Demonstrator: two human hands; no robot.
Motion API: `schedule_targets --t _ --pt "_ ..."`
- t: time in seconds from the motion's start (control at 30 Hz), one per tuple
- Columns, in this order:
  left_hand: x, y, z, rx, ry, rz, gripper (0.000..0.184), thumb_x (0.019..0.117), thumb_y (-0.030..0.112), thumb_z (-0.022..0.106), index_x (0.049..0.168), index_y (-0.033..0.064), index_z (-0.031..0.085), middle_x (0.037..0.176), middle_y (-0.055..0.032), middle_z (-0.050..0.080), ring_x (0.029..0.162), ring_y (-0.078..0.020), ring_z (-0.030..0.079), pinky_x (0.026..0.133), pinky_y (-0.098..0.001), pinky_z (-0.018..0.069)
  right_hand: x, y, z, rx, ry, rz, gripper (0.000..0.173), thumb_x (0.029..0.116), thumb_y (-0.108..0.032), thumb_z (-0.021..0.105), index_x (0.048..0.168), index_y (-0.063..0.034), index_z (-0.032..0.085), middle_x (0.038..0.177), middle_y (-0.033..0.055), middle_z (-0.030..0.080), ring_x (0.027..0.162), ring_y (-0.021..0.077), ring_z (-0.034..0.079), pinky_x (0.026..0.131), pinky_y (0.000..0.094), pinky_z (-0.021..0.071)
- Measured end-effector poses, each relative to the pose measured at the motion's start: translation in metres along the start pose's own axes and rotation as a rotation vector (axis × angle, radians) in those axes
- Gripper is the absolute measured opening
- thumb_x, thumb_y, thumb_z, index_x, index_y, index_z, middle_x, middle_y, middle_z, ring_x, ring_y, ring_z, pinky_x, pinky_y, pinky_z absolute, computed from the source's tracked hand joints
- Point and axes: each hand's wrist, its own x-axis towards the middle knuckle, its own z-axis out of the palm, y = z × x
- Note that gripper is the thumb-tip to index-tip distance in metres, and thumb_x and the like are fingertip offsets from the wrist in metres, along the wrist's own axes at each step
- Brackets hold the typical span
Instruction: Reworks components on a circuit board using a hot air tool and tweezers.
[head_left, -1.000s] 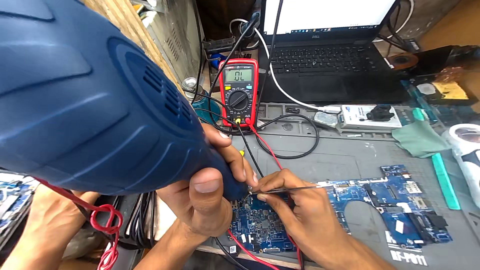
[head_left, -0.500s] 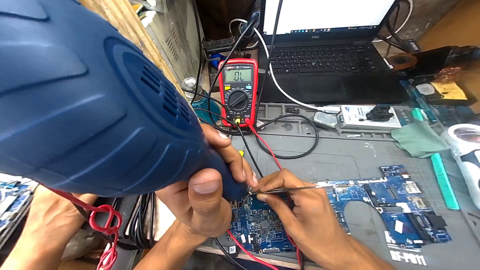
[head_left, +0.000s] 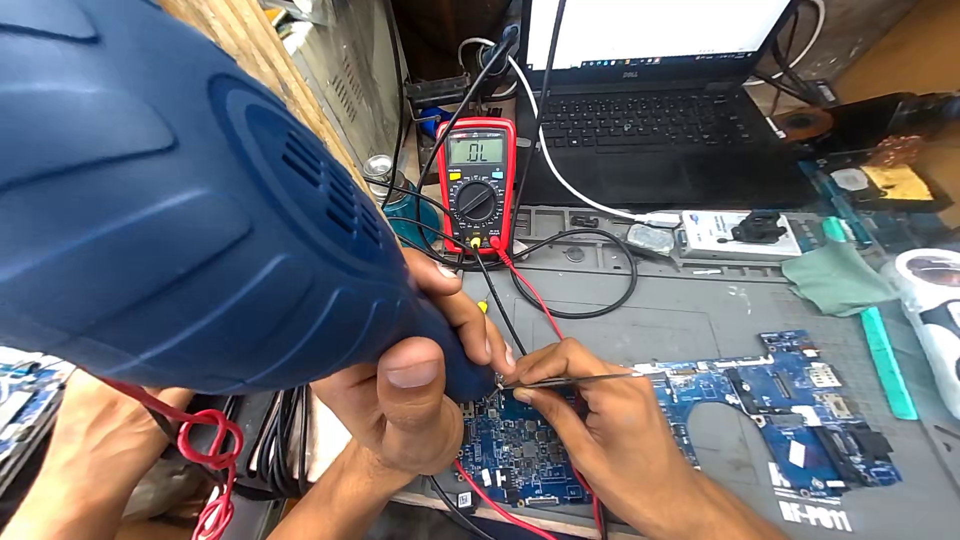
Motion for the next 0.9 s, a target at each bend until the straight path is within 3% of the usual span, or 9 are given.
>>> schedule_targets --t 0.9 --pt "0.0 -0.0001 0.0 0.01 0.008 0.009 0.035 0.1014 0.045 0.059 0.11 0.0115 0.058 0.069 0.0002 0.061 0.054 -0.0153 0.063 0.051 -0.0323 0.0605 0.0003 -0.0003 0.0002 -0.01 0.001 -0.006 0.005 0.1004 -0.016 0.065 0.104 -0.0126 0.067 0.102 -0.0058 0.072 0.093 0.0026 0.071 0.08 0.0201 0.0625"
